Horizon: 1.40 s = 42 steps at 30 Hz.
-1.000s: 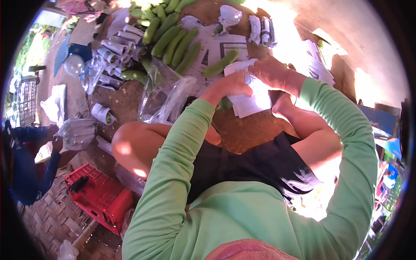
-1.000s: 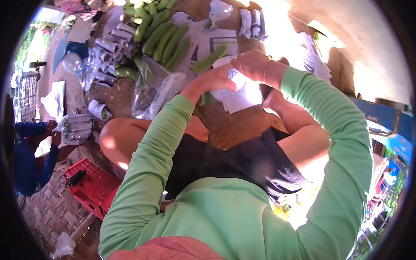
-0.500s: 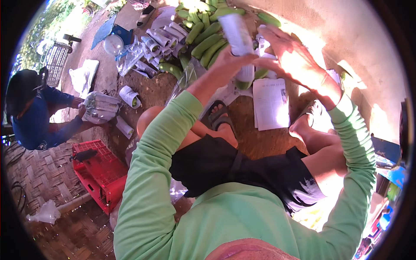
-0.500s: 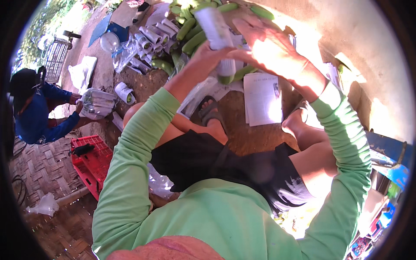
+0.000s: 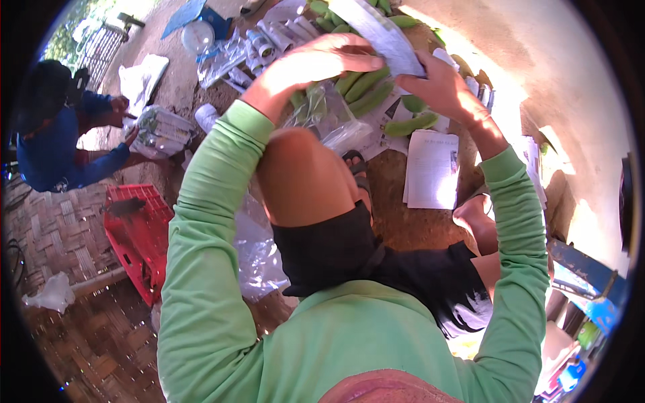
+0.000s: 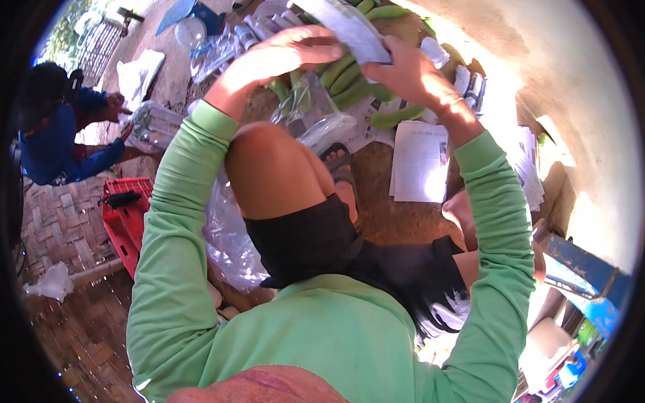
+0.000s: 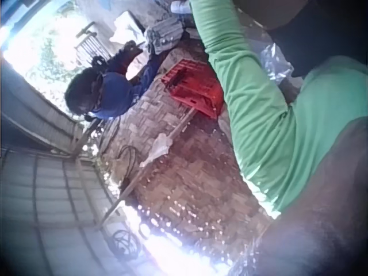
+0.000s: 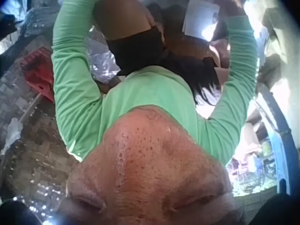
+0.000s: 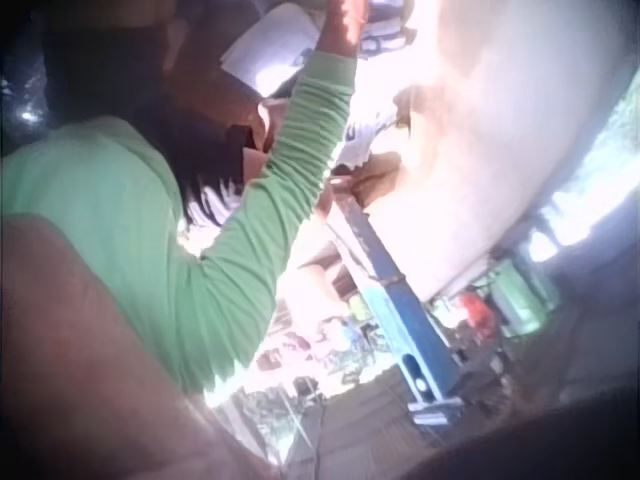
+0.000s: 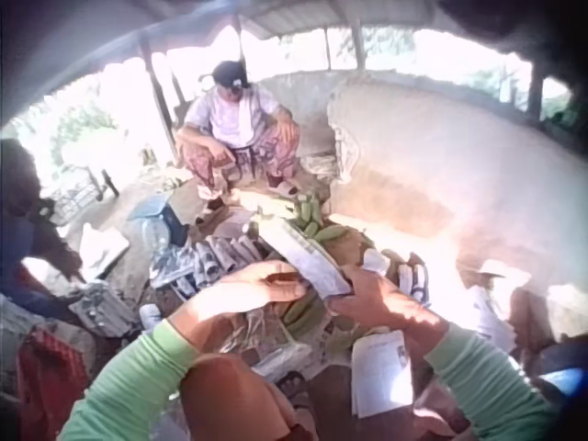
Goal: The person sits on the ground and wraps green vegetables, likely cucumbers, in newspaper and plastic bags. The person handles the vegetables one at a time, folds the paper around them, and places the wrapped items into plastic bags.
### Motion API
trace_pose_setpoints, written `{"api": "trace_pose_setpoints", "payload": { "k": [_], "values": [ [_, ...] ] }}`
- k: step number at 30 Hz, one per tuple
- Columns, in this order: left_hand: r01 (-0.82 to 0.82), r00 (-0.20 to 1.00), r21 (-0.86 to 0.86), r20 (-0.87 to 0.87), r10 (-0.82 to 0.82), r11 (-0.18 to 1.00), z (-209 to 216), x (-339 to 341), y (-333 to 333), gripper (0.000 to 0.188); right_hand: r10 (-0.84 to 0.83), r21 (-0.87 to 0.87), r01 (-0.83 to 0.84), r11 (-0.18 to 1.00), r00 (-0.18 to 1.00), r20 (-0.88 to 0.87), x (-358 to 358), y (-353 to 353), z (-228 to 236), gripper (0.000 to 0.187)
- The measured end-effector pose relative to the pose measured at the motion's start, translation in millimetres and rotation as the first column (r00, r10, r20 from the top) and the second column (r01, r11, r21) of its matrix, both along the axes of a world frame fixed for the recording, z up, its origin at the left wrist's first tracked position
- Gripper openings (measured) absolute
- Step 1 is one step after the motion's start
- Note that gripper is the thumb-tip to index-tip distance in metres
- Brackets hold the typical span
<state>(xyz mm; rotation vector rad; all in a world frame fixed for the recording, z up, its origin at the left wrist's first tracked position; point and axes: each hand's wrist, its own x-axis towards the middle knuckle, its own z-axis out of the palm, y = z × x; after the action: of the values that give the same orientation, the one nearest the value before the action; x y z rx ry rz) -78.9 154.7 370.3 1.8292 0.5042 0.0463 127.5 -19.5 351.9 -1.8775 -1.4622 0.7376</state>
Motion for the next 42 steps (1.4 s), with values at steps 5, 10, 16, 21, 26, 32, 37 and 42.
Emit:
{"api": "trace_pose_setpoints", "payload": {
  "k": [5, 10, 16, 21, 26, 32, 37, 42],
  "values": [
    [-0.106, 0.982, 0.444, -0.093, 0.163, 0.890, -155, -100, 28, 0.084, 0.152, -0.225, -0.140, 0.964, 0.988, 0.036, 24, -14, -58, 0.053],
    [-0.156, 0.832, 0.756, -0.246, 0.497, 0.635, -322, -193, -86, 0.101, 0.358, -0.450, -0.279, 0.848, 0.928, 0.099, -9, -41, -97, 0.049],
    [-0.523, 0.585, 0.650, -0.197, 0.787, 0.552, -340, -184, -121, 0.055, 0.548, -0.603, -0.459, 0.652, 0.836, -0.044, -18, -68, -205, 0.051],
    [-0.827, 0.323, 0.499, 0.044, 0.945, 0.259, -344, -184, -113, 0.025, 0.507, -0.605, -0.510, 0.611, 0.839, -0.195, -50, -48, -235, 0.052],
    [-0.860, 0.350, 0.456, 0.202, 0.915, 0.229, -349, -188, -120, 0.034, 0.366, -0.508, -0.569, 0.646, 0.816, -0.449, -115, 3, -294, 0.052],
    [-0.818, 0.439, 0.452, 0.093, 0.894, 0.355, -347, -187, -122, 0.041, 0.167, -0.429, -0.512, 0.744, 0.765, -0.623, -192, 52, -380, 0.053],
    [-0.764, 0.485, 0.428, -0.112, 0.867, 0.482, -367, -198, -128, 0.045, 0.169, -0.406, -0.511, 0.758, 0.754, -0.634, -218, 52, -386, 0.045],
    [-0.694, 0.565, 0.438, -0.161, 0.809, 0.572, -358, -203, -132, 0.054, 0.223, -0.328, -0.545, 0.772, 0.714, -0.663, -198, 28, -334, 0.038]
  ]
}}
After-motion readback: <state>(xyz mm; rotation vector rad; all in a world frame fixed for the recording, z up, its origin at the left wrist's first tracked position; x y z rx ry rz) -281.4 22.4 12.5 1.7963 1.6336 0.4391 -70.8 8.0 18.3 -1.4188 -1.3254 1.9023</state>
